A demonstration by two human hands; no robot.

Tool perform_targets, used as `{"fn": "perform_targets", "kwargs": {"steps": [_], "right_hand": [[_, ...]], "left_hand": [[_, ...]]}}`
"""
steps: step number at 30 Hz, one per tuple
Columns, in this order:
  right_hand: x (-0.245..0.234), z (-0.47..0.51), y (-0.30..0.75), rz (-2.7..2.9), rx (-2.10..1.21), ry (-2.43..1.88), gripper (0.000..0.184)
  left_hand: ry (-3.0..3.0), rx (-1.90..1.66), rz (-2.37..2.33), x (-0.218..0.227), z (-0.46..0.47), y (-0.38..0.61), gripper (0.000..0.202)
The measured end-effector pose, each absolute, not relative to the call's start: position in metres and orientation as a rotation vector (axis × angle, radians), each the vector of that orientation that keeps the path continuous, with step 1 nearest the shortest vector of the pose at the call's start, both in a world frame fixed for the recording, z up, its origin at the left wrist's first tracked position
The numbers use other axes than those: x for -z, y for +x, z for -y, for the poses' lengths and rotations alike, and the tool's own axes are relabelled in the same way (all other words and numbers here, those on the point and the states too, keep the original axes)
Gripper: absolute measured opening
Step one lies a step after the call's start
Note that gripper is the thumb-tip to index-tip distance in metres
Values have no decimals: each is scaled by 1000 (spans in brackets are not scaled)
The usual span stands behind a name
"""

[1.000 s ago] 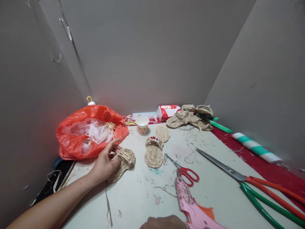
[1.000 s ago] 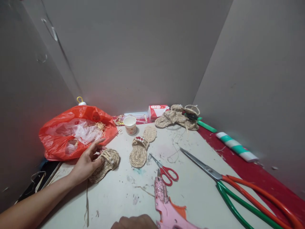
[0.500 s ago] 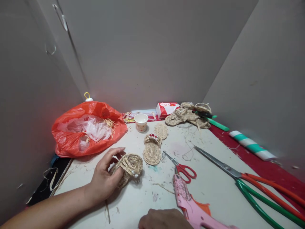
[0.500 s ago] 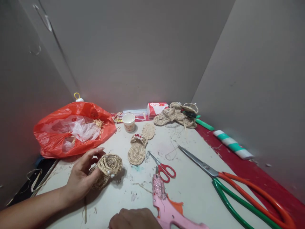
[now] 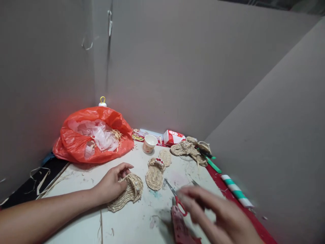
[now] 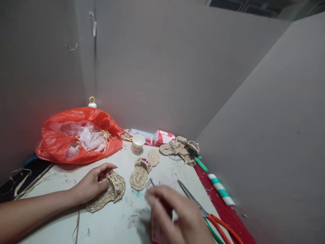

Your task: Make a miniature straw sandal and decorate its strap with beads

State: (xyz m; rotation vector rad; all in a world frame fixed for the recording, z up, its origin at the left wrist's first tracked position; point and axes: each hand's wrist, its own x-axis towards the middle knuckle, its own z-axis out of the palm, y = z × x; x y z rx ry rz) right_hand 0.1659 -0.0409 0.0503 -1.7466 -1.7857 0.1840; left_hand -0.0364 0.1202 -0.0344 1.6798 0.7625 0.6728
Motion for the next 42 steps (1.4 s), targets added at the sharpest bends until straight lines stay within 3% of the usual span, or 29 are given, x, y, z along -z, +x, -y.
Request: {"fn": "perform_targets", "kwargs": {"steps": [6, 15, 26, 42], "right_hand": [[-77, -84, 205, 1909, -36, -2174, 19], [-53, -204, 213, 2298, -323, -2511, 27], [-31, -229, 218, 2521, -361, -2627, 29], [-41, -229, 214, 2446, -390, -2797, 29]], "left_hand": [[1792, -685, -743, 46, -120, -38, 54], [1879, -676, -782, 52, -122, -36, 50], [1999, -634, -763, 47, -125, -37, 49], [2161, -486, -710, 43, -125, -40, 41]]}}
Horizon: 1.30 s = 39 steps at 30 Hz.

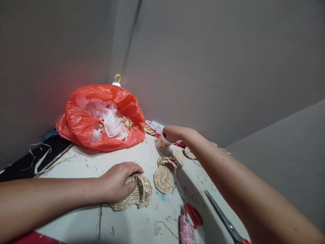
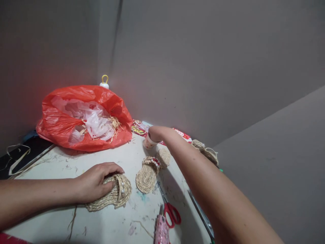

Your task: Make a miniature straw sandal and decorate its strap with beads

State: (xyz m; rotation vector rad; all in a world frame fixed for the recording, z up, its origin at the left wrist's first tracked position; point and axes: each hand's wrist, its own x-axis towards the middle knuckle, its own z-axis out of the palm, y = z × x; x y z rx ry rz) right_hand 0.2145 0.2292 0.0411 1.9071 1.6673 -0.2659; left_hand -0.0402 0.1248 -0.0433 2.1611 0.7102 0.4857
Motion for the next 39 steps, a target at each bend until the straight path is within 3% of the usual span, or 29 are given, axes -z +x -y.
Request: {"fn": "perform_targets", "kwargs": {"steps": [12, 39], "right_hand": [[-30, -239, 236, -1681, 410, 1851, 30], [-38, -232, 235, -1696, 393, 1957, 30]], "left_hand": [[2196, -447, -701, 42, -125, -42, 39], [2226, -449, -687, 45, -126, -41, 39]]}}
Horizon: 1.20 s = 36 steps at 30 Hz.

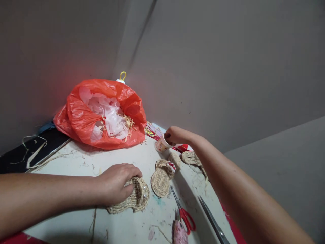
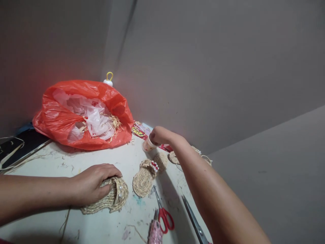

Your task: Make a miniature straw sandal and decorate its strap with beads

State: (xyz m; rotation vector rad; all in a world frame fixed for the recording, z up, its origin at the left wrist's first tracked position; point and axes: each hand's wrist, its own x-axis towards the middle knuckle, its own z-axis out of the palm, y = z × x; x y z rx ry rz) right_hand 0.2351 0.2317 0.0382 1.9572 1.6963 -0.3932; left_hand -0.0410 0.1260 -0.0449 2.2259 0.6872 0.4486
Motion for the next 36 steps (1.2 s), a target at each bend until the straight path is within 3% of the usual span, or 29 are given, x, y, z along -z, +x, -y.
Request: {"fn": "perform_targets", "kwargs": {"steps": [20, 36], "right_hand": [[-45, -207, 274, -1847, 700, 2380, 25], [-40, -191, 282, -2083, 1140, 2496, 25]], "left_hand": [[2258, -437, -660, 49, -125, -41, 39], [2268, -447, -667, 49, -126, -41, 40]]}}
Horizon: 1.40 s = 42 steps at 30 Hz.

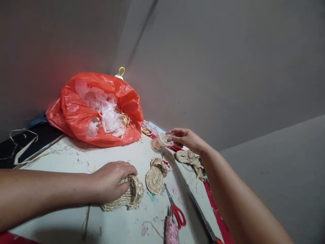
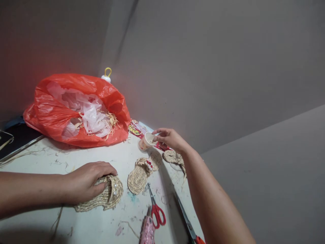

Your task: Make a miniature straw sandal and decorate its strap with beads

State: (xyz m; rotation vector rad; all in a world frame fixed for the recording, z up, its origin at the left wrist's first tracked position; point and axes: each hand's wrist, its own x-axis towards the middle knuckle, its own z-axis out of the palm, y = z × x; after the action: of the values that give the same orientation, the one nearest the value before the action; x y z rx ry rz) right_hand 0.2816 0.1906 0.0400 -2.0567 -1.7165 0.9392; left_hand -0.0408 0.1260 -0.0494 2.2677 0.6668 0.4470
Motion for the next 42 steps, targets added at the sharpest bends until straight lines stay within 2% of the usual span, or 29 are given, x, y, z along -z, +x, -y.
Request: {"fn": "perform_targets", "kwargs": {"steps": [4, 15, 21, 24, 28, 34, 37, 40, 42], "right_hand": [[-41, -188, 280, 1675, -975, -1996, 42], [-55, -169, 263, 1618, -817, -1862, 49], [-56, -125, 219, 1630, -810, -1730, 37], [-45, -103, 194, 1679, -885, -1670, 26], [-35, -86, 166, 1849, -851, -1521, 9], [-31, -85, 150, 1923, -758, -1494, 8], [-31, -84, 151, 1791, -774, -1529, 9], [-30, -78, 153, 1671, -781, -1547, 12], [-28, -73, 154, 1648, -759, -1529, 11]], "left_hand": [[2264, -439, -664, 48, -125, -41, 40], [2144, -473, -685, 45, -126, -41, 43], [1871, -661, -704, 32, -131, -40, 45], [1623, -704, -675, 22, -134, -40, 35], [1359, -669, -513, 18, -134, -38, 37], [1261, -752, -529, 21, -133, -35, 5], [1286, -834, -635, 22, -140, -36, 9], [1351, -880, -787, 24, -151, -38, 24], [1393, -921, -845, 25, -155, -39, 21]]}}
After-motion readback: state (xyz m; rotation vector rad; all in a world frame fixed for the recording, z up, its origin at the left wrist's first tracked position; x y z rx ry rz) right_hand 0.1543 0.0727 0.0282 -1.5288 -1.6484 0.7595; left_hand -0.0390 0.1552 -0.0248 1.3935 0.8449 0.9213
